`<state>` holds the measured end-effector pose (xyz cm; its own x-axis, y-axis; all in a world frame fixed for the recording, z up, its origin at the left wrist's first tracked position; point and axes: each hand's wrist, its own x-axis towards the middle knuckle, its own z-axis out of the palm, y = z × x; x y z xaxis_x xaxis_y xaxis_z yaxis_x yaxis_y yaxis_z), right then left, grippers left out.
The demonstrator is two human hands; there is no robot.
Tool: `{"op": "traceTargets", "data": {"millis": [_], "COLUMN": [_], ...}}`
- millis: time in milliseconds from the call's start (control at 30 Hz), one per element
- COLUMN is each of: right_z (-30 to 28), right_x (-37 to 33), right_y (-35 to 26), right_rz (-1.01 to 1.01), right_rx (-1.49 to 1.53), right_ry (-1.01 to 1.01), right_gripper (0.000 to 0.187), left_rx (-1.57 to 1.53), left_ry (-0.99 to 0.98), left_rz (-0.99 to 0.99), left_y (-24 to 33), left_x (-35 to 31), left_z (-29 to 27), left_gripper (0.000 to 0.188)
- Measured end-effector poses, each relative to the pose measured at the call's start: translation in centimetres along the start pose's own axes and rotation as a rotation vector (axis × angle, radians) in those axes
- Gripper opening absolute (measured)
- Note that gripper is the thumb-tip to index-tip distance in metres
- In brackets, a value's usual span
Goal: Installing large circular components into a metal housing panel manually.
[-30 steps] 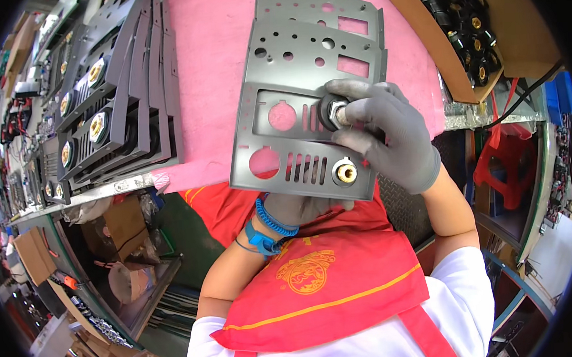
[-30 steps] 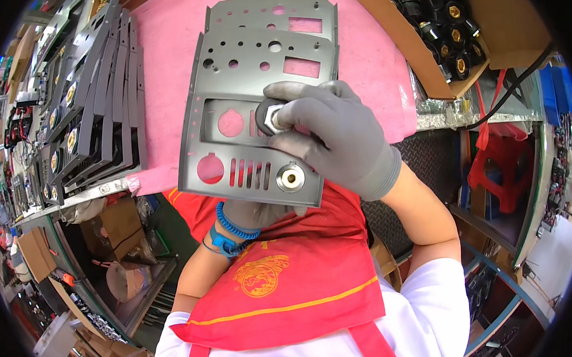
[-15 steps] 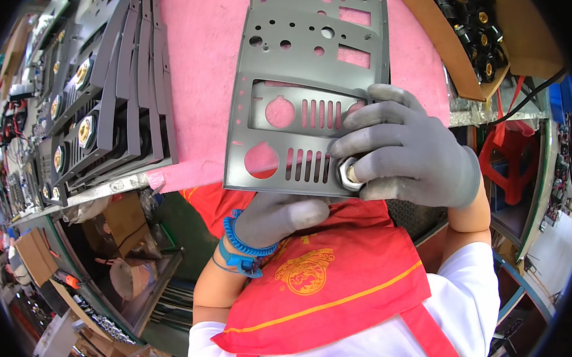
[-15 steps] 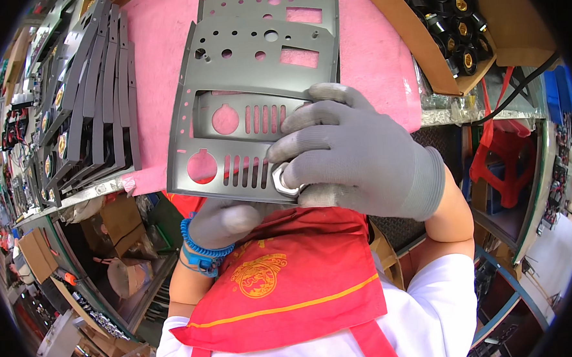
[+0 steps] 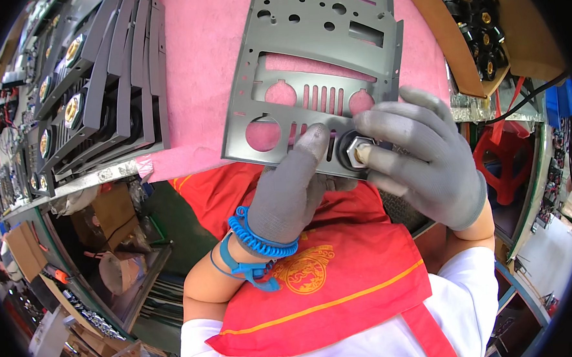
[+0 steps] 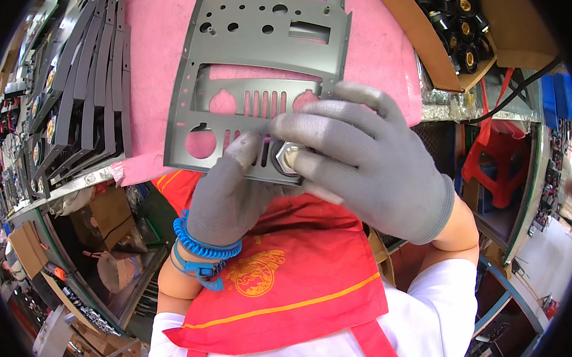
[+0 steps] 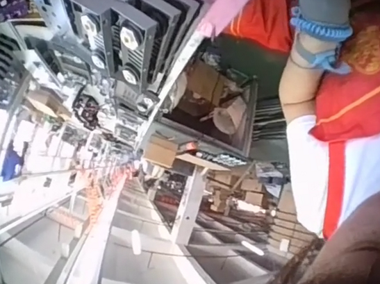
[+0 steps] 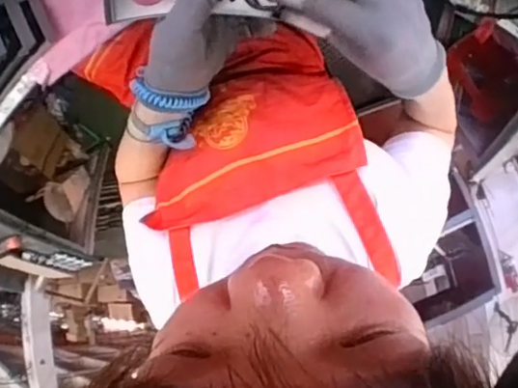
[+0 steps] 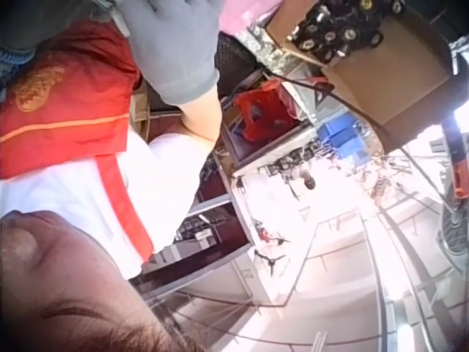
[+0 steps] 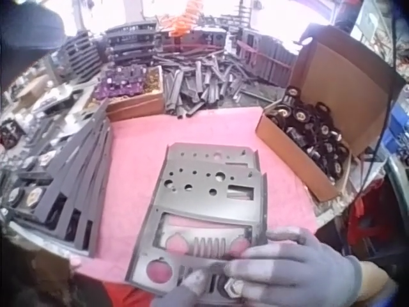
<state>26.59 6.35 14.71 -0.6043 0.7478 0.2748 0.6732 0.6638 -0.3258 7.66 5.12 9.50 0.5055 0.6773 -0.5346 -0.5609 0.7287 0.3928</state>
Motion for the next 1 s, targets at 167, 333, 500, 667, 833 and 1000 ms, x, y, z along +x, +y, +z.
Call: {"op": "traceTargets", "data": {"millis": [167,333,500,667,833,1000], "right_z": [-0.4,-0.5,-0.2,-1.5,-0.3,-2.5], "right_x": [-0.2,-0.1,0.5,1.0,-0.2,0.3], "right_y": [0.5,1.2,1.0,0.5,1.0,0.6], "right_rz": [-0.071,-0.065,-0.038,-0.008,-0.047,0.038], "right_rx": [-0.002,0.046,0.030,0.029,0.002,-0.136], "right_ry": [-0.074,-0.135,-0.095,-0.157,-0.079,-0.223], "right_gripper": [0.026,0.025,0.025,0.032,0.040,0.037], "left_rx": [-0.006,-0.043,-0.112,0.010,-0.027,0.077], "left_ry": [0.065,0.035,0.045,0.093,0.026,0.027], "left_rz": [-0.018,-0.006,-0.002,0.014,-0.019,0.129], "left_y": [-0.1,-0.7,-1.2,-0.9,-1.2,-2.0], "left_x": [0.0,0.2,0.6,0.3,0.6,1.0], "left_z": [0.1,-0.4,-0.2,-0.2,-0.2,-0.8], "left_gripper": [0.032,0.028,0.024,0.023,0.033,0.026]}}
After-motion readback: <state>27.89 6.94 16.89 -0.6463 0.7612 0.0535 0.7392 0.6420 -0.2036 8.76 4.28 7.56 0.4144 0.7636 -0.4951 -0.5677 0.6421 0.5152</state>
